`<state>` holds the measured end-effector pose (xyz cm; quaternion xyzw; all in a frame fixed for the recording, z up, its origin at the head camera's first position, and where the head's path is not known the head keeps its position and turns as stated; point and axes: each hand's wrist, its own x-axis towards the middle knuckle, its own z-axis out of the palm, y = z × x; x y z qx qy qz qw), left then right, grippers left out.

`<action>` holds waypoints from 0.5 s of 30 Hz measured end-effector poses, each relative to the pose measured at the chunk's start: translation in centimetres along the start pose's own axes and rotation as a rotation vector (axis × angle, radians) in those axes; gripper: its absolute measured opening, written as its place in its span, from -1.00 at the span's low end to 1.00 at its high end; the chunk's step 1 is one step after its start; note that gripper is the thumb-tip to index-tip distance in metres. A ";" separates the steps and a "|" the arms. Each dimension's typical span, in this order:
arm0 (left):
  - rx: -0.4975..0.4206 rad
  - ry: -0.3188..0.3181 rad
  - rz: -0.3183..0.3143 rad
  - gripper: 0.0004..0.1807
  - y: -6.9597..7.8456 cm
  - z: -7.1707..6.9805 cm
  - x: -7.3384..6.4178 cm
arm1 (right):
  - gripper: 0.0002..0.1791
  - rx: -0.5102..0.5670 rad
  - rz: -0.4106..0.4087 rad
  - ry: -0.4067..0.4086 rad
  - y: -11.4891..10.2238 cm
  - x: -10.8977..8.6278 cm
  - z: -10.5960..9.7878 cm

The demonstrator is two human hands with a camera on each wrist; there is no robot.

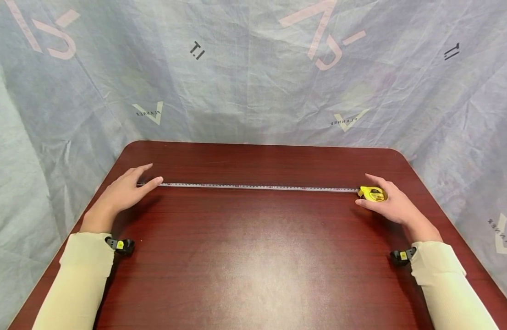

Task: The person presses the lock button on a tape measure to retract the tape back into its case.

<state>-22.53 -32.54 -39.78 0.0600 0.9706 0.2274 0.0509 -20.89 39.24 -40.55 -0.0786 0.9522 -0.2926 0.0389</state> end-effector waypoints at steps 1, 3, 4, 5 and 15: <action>0.000 -0.003 -0.001 0.03 0.0 0.0 0.0 | 0.07 0.003 0.001 -0.003 0.0 0.0 0.0; 0.003 -0.008 -0.001 0.02 -0.1 0.0 -0.1 | 0.07 0.007 0.006 -0.009 0.1 0.0 0.1; 0.003 -0.008 -0.001 0.01 -0.2 0.0 -0.1 | 0.08 0.007 0.010 -0.012 0.2 0.0 0.1; 0.003 -0.006 0.002 0.01 -0.2 0.0 -0.1 | 0.08 0.006 0.011 -0.012 0.2 0.0 0.1; -0.008 0.011 0.006 0.00 -0.9 -0.3 -0.2 | 0.06 0.002 -0.010 0.015 0.7 0.0 0.3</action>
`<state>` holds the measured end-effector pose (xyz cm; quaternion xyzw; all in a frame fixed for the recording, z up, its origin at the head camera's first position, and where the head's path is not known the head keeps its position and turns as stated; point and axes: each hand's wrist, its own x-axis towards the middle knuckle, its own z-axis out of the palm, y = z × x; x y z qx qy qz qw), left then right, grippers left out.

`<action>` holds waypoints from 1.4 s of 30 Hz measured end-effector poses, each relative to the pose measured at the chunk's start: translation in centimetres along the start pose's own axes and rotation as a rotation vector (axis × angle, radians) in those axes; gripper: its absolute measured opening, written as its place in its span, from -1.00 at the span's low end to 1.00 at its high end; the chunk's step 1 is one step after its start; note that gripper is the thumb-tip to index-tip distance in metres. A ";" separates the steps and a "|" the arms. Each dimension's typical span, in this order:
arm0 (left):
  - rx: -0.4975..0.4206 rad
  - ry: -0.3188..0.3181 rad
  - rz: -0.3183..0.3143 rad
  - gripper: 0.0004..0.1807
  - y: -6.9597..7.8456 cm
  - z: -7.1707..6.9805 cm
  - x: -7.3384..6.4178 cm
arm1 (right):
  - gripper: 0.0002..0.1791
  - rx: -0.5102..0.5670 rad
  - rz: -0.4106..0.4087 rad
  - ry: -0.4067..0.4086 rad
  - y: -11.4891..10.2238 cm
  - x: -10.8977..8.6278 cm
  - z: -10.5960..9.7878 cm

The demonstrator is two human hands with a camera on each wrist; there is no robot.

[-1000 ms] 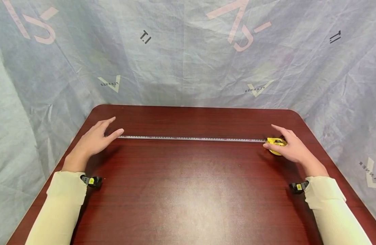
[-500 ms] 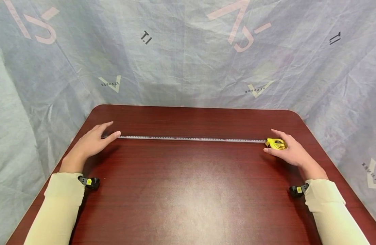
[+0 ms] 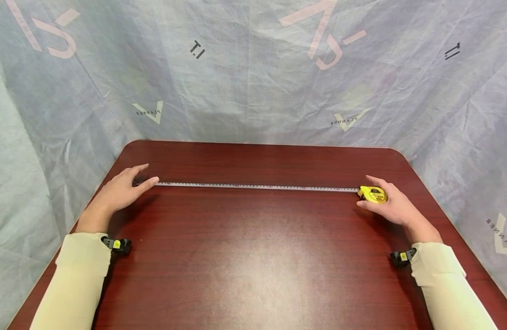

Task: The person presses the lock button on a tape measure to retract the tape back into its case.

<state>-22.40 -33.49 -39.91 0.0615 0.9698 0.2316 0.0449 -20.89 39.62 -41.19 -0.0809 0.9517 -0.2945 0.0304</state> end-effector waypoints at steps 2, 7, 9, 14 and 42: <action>-0.005 -0.004 -0.004 0.00 -0.2 -0.1 0.0 | 0.05 -0.003 -0.005 0.002 0.0 0.0 0.0; -0.008 -0.003 -0.012 0.00 -0.5 -0.4 0.0 | 0.06 -0.007 -0.005 0.000 0.2 0.1 0.1; -0.003 0.003 -0.008 0.00 -0.7 -0.5 0.0 | 0.06 -0.011 -0.001 -0.003 0.2 0.1 0.1; -0.004 0.012 -0.002 0.00 -1.1 -0.5 0.0 | 0.06 -0.011 -0.007 0.004 0.3 0.1 0.1; -0.001 0.001 -0.009 -0.09 -2.5 -0.3 -0.1 | -0.06 -0.040 -0.035 0.061 0.5 -0.2 0.0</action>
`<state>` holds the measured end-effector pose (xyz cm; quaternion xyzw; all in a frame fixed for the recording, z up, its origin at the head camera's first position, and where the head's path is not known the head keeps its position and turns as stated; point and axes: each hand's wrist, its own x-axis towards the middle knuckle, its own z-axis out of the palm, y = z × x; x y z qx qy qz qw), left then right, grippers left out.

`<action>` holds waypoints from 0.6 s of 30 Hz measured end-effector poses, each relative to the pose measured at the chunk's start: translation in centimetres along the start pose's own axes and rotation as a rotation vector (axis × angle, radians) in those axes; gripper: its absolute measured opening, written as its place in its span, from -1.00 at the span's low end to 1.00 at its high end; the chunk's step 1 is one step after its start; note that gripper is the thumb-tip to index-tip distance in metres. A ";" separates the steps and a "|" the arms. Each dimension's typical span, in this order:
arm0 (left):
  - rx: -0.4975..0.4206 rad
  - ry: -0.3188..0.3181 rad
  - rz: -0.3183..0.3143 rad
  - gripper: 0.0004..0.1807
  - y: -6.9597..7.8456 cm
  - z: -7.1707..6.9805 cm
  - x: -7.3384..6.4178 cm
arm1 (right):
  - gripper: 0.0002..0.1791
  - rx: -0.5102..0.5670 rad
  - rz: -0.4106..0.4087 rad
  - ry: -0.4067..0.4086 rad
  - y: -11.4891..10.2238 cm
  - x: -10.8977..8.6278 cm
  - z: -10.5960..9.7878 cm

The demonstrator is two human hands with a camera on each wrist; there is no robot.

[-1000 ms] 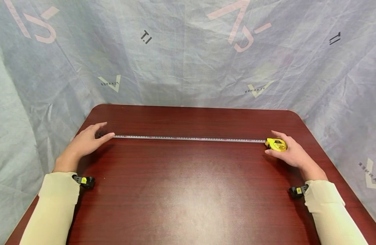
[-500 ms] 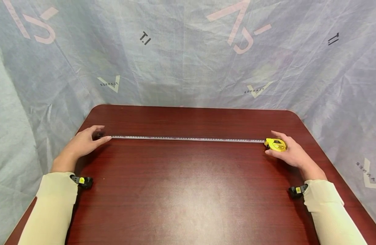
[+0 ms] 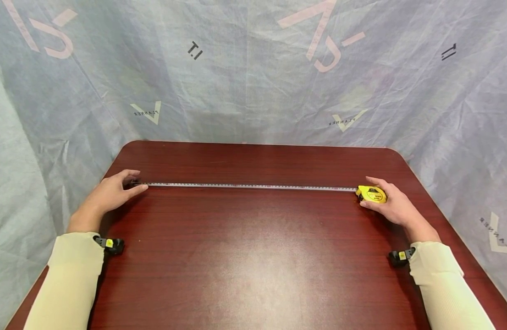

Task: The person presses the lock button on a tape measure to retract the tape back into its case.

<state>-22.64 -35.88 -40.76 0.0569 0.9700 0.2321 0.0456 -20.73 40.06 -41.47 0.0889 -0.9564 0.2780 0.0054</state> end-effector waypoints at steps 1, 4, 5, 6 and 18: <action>0.002 0.004 0.004 -0.09 0.0 0.0 0.0 | -0.07 -0.002 -0.003 0.002 0.0 0.0 0.0; 0.003 0.013 0.016 -0.11 -0.1 0.0 0.0 | -0.10 -0.009 -0.013 0.010 0.1 0.0 0.0; 0.003 0.018 0.022 -0.12 -0.1 0.0 0.0 | -0.10 -0.011 -0.016 0.013 0.1 0.0 0.1; 0.003 0.021 0.027 -0.13 -0.1 0.0 0.0 | -0.11 -0.012 -0.018 0.015 0.1 0.0 0.1; -0.002 0.022 0.057 -0.36 -0.6 0.0 0.0 | -0.17 -0.011 -0.036 0.021 0.3 -0.2 0.1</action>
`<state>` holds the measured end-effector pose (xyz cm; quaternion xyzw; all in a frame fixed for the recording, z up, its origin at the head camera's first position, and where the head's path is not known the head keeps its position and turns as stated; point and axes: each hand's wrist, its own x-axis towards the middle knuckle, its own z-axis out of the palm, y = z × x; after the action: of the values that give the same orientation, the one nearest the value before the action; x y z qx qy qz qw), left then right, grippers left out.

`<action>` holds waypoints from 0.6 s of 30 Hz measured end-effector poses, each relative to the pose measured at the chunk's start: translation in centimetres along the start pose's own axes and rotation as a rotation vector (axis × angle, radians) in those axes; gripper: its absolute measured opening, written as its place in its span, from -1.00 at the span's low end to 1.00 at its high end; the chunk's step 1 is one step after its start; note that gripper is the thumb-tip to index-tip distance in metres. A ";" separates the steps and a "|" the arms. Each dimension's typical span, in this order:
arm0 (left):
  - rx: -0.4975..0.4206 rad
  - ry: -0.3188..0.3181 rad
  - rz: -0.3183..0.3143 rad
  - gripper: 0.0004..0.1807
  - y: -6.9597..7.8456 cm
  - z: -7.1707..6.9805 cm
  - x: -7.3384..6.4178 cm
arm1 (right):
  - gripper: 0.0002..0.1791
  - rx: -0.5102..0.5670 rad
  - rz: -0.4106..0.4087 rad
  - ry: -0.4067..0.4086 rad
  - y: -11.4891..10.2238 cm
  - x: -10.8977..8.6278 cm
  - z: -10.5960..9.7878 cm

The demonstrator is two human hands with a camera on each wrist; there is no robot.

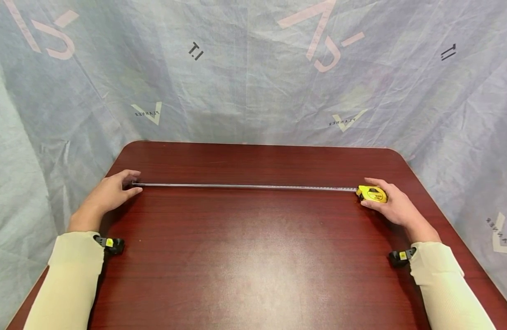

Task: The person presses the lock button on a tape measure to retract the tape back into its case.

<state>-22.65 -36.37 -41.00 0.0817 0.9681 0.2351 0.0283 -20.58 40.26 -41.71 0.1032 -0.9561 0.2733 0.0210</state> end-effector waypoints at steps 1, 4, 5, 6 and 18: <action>0.002 0.006 0.009 -0.38 0.0 0.0 0.0 | -0.18 0.003 -0.001 0.001 0.0 0.0 0.0; 0.004 0.017 0.028 -0.44 -0.1 0.0 0.2 | -0.20 0.012 -0.007 0.006 0.1 -0.1 -0.1; 0.004 0.020 0.032 -0.46 -0.2 0.1 0.2 | -0.21 0.015 -0.009 0.007 0.2 -0.1 -0.1; 0.006 0.023 0.037 -0.47 -0.2 0.1 0.3 | -0.21 0.018 -0.012 0.008 0.2 -0.1 -0.1; 0.050 0.051 0.053 -0.67 -0.8 0.3 0.6 | -0.28 0.003 -0.028 0.004 0.3 -0.2 -0.4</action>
<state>-23.37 -36.85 -41.67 0.1019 0.9716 0.2134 -0.0044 -20.48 40.73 -41.58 0.1162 -0.9542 0.2744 0.0267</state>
